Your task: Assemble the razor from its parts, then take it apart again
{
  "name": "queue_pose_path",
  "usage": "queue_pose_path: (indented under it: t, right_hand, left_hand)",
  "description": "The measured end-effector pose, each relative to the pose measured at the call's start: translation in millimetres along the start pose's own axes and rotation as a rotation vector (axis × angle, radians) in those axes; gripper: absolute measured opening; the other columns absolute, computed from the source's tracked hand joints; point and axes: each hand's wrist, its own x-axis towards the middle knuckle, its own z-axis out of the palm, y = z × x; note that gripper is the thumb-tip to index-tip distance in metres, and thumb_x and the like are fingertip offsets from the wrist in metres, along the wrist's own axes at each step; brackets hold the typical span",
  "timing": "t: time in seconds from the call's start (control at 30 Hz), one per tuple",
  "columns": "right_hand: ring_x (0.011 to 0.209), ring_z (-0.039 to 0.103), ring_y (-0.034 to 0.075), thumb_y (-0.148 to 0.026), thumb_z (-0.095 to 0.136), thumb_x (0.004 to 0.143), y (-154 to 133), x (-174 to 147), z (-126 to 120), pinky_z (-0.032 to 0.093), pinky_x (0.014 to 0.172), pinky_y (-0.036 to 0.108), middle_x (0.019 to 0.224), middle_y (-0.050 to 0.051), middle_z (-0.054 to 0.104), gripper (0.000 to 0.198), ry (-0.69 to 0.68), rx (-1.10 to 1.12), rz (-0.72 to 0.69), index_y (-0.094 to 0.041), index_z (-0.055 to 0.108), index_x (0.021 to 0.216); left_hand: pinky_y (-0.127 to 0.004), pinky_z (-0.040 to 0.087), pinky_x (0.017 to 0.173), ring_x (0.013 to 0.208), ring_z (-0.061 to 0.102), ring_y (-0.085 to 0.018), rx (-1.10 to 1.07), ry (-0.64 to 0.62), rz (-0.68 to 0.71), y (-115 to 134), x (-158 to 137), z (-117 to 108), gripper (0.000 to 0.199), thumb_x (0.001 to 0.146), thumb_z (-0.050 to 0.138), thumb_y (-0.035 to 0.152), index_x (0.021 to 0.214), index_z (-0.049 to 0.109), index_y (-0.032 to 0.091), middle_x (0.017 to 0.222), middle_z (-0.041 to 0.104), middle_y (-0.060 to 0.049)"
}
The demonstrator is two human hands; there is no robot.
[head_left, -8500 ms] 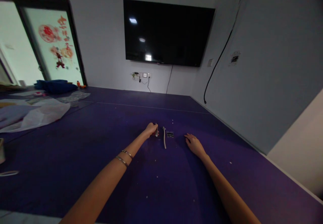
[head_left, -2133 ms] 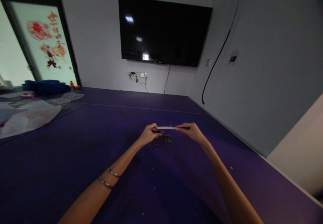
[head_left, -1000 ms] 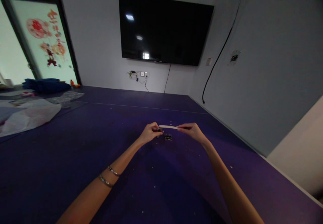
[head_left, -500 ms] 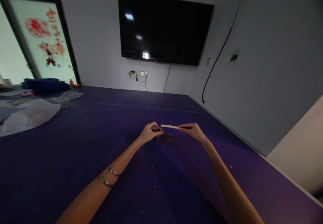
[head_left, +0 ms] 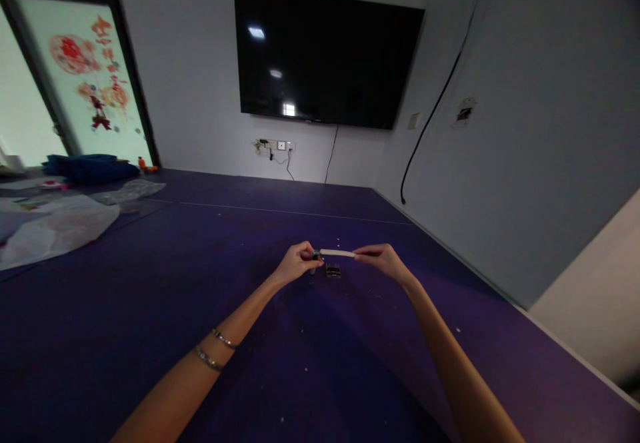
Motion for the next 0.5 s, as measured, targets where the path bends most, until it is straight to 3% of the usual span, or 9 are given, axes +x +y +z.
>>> queue_pose_path:
  t: [0.23,0.4,0.5]
  right_hand:
    - [0.078,0.065,0.021,-0.042,0.065,0.067,0.9,0.0,0.8,0.049,0.072,0.033,0.085,0.006,0.072,0.031,-0.021,-0.015,0.008,-0.018,0.073,0.085]
    - [0.079,0.065,0.022,-0.042,0.065,0.067,1.3,-0.2,-0.3,0.049,0.072,0.033,0.085,0.007,0.072,0.031,0.039,-0.028,0.052,-0.018,0.073,0.085]
    - [0.079,0.065,0.022,-0.042,0.064,0.068,1.1,-0.8,-0.8,0.049,0.072,0.033,0.086,0.006,0.072,0.031,-0.021,-0.012,0.019,-0.018,0.073,0.086]
  left_hand:
    - [-0.022,0.042,0.053,0.053,0.057,-0.009,0.005,0.004,-0.014,-2.6,0.7,0.1,0.029,0.059,0.073,0.02,0.066,0.045,0.016,0.063,0.065,0.001]
    - [-0.023,0.043,0.056,0.057,0.059,-0.01,-0.018,-0.008,0.008,-4.2,1.2,0.4,0.029,0.059,0.073,0.02,0.066,0.044,0.016,0.068,0.066,-0.001]
    - [-0.022,0.042,0.053,0.053,0.057,-0.009,0.005,-0.004,0.009,-4.9,1.0,-0.2,0.028,0.06,0.072,0.02,0.065,0.045,0.016,0.064,0.065,0.0]
